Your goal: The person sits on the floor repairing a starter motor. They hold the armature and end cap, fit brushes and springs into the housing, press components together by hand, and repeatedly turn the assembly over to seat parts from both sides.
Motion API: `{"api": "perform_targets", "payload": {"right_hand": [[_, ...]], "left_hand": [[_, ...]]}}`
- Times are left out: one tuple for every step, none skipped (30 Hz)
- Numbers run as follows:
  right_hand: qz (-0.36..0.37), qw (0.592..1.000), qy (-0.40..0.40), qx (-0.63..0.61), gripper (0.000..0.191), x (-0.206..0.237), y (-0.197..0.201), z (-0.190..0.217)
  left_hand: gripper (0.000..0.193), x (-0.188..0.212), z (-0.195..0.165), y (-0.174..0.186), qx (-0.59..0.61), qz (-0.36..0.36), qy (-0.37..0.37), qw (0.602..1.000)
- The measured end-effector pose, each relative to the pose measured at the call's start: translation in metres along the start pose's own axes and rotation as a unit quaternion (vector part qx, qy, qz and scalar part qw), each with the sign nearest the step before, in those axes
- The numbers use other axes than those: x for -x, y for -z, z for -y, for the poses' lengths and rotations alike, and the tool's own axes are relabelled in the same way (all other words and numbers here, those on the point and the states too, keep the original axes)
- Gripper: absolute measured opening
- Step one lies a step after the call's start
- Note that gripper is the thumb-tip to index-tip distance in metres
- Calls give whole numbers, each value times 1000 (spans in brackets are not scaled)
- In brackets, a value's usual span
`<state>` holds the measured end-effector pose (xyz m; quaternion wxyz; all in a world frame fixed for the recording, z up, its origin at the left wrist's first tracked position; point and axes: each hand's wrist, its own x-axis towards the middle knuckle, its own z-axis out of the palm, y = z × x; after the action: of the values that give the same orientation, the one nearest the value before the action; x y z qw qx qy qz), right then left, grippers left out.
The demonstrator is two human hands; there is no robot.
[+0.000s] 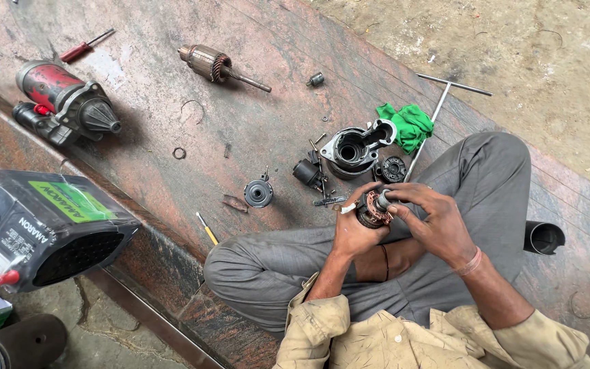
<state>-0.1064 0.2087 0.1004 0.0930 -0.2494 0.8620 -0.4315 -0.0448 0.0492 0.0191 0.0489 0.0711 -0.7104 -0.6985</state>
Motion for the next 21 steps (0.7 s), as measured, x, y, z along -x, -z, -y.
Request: {"api": "perform_targets", "payload": {"right_hand": [[8,1000,-21,-8,29,-2,3,-1],[15,999,-42,-15,30,-3,5,-3],[35,996,-69,-38,35,-5,9,-5],[55,992,-95,-60,40,-6,13,-7],[75,986,-122,-81,45,-7,17,-9],[91,985,-125,-81,44,-7,21,-11],[108,983,-127,-79,43,-7,24,-13],[124,981,-129,-78,42,-6,27,-15],[127,981,-126,-79,42,-5,30,-17],[131,980,-123,-81,42,-4,32,-18],[136,980,-120,-84,42,-2,33,-19],[132,984,-82,-84,43,-2,34,-19],[128,987,-43,-85,44,-1,34,-20],[123,989,-4,-86,45,-1,34,-20],[126,989,-9,-78,45,0,35,-19],[128,989,-14,-69,45,0,35,-19],[130,989,-18,-60,45,-1,35,-19],[132,989,-26,-57,44,-1,36,-18],[135,989,-35,-54,43,-1,36,-18],[137,988,-43,-52,43,-2,37,-17],[135,989,-36,-55,43,-2,38,-17]], "left_hand": [[84,0,-1,2,-11,14,12,1000],[88,0,-1,5,-22,28,23,999],[92,1,-1,7,-14,46,16,999],[97,2,0,10,-6,63,9,998],[102,3,2,11,2,81,1,997],[100,5,4,12,-5,82,-13,997],[98,6,6,13,-12,82,-28,996],[96,7,9,13,-20,82,-44,995],[94,8,12,13,-3,94,-28,995],[93,9,14,13,13,106,-11,994],[91,10,16,13,29,116,7,993],[89,10,17,14,30,122,12,992],[87,10,18,14,31,129,17,991],[85,10,19,14,32,135,22,990],[81,10,19,15,33,134,13,990],[77,10,18,15,34,135,4,990],[74,10,18,15,35,135,-7,990],[73,10,17,15,44,134,-2,990],[71,11,16,15,54,133,4,990],[70,11,15,15,63,131,9,989],[69,12,14,14,62,129,6,990]]}}
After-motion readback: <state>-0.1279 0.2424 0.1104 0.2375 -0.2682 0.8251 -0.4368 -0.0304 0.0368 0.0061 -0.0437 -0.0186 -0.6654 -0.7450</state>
